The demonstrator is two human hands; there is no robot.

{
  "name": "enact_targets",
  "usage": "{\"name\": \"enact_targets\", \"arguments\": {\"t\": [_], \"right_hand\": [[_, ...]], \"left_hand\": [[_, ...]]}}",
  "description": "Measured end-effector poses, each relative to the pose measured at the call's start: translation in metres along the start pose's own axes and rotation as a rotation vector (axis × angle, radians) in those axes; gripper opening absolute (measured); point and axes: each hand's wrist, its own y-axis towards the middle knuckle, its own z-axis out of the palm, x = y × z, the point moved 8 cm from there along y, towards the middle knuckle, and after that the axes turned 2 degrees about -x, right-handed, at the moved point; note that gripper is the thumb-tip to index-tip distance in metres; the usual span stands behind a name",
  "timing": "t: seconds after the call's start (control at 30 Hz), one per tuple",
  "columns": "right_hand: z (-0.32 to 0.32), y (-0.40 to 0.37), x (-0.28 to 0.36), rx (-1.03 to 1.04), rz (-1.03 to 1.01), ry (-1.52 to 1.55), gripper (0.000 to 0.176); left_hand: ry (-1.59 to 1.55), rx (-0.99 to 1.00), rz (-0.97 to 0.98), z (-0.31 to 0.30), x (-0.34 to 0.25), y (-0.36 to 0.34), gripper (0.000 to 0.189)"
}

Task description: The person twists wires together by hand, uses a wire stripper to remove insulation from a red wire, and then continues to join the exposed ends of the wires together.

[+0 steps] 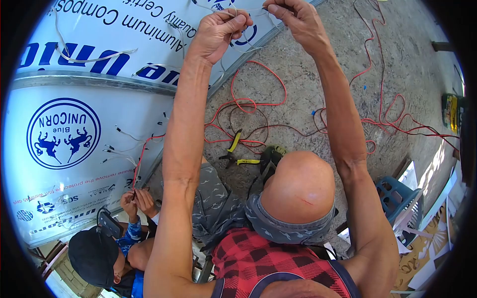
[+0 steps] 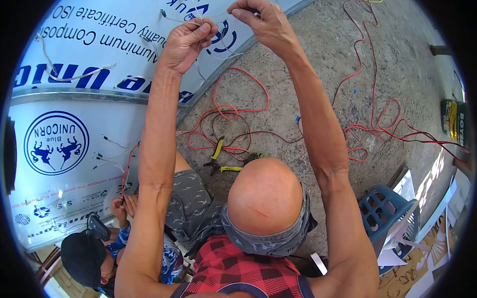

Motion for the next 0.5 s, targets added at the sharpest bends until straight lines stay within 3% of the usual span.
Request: {"name": "enact_targets", "arguments": {"t": [0.03, 0.1, 0.3, 0.5], "right_hand": [[0.001, -0.001, -0.002, 0.002, -0.001, 0.0, 0.014], [0.005, -0.008, -0.024, 0.002, 0.219, 0.257, 0.016], [0.014, -0.025, -0.022, -0.154, 0.017, 0.246, 0.017], [0.013, -0.031, -0.02, -0.201, 0.04, 0.269, 0.018]], "left_hand": [[0.0, -0.001, 0.001, 0.001, 0.0, 0.001, 0.013], [-0.069, -0.01, -0.023, 0.002, 0.003, 0.001, 0.014], [-0.011, -0.139, -0.002, 0.001, 0.008, 0.004, 0.018], [0.053, -0.137, 0.034, 0.003, 0.008, 0.005, 0.015]]}}
